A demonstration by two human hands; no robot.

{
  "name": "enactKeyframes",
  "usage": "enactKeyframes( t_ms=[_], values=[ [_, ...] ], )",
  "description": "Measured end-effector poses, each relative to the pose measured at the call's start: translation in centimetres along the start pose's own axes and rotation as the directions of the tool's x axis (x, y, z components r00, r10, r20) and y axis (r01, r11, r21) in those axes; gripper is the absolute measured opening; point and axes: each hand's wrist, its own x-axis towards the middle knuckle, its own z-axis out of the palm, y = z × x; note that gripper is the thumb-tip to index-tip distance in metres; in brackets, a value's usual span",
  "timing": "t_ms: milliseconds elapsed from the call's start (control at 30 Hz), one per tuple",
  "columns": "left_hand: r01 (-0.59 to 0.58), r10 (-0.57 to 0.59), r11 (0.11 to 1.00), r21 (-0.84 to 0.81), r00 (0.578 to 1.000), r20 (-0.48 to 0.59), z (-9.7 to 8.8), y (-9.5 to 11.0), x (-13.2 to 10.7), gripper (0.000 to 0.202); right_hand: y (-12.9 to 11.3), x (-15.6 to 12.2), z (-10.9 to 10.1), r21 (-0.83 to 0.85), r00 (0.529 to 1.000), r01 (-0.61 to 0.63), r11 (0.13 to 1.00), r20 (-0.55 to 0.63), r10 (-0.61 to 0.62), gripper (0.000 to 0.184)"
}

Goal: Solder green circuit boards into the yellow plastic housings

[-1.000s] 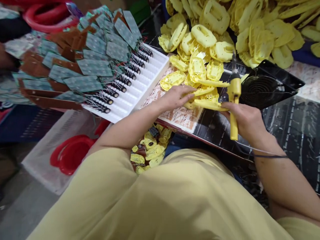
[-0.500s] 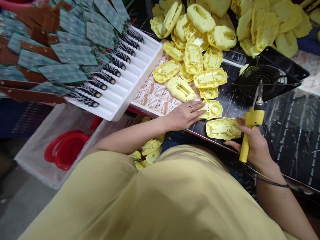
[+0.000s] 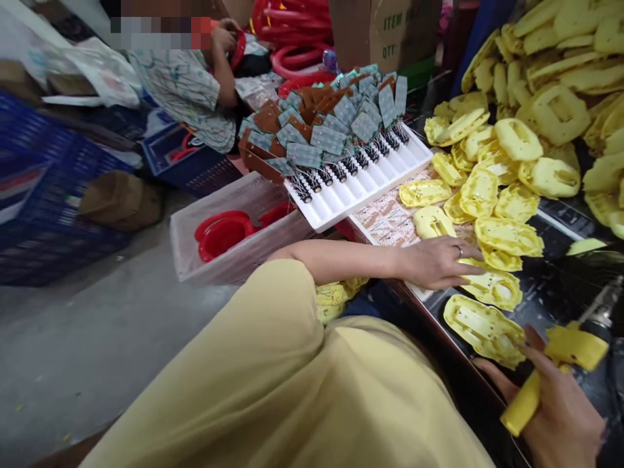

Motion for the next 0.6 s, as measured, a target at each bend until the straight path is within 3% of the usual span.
enactKeyframes(
  t_ms=[67,100,133,167,233,333,400,467,533,600],
  values=[
    [0.206,-0.207,0.975,0.079,0.978,0.01,-2.6,-2.6,-1.3,0.043,0.1,0.5,-0.8,-0.056,0.999,0.026,0.998,0.033,-0.024,0.044],
    [0.37,-0.371,0.918,0.139,0.928,-0.026,-4.2,-4.4,-1.9,0.045,0.1,0.8,-1.2,-0.082,0.997,0.061,0.995,0.048,-0.058,0.039],
    [0.47,-0.463,0.867,0.166,0.883,-0.083,-5.9,-6.6,-2.6,0.053,-0.1,1.2,-1.5,-0.093,0.996,0.086,0.992,0.045,-0.082,0.033],
    [0.54,-0.523,0.822,0.18,0.841,-0.137,-7.6,-8.9,-3.3,0.065,-0.3,1.5,-1.7,-0.104,0.995,0.101,0.989,0.019,-0.1,0.028],
    [0.642,-0.599,0.744,0.184,0.764,-0.239,-10.7,-13.3,-4.7,0.058,-0.7,2.0,-1.8,-0.122,0.99,0.117,0.986,-0.062,-0.125,0.021],
    [0.775,-0.71,0.592,0.223,0.632,-0.31,-13.6,-17.4,-6.4,0.047,-1.2,2.4,-1.4,-0.149,0.986,0.071,0.986,-0.14,-0.093,0.037],
    [0.799,-0.729,0.521,0.301,0.6,-0.329,-14.4,-18.0,-6.8,0.061,-1.2,2.3,-1.1,-0.148,0.987,0.07,0.987,-0.134,-0.09,0.037],
    [0.798,-0.739,0.494,0.347,0.595,-0.315,-14.9,-16.8,-6.7,0.081,-1.1,2.2,-1.1,-0.141,0.985,0.088,0.986,-0.138,-0.108,0.029],
    [0.836,-0.786,0.455,0.306,0.538,-0.304,-15.5,-14.4,-6.4,0.073,-1.0,2.0,-1.3,-0.141,0.985,0.085,0.986,-0.136,-0.105,0.029],
    [0.883,-0.833,0.401,0.245,0.463,-0.304,-16.3,-11.4,-6.3,0.048,-1.2,2.0,-1.4,-0.139,0.99,0.059,0.988,-0.119,-0.076,0.04]
  ],
)
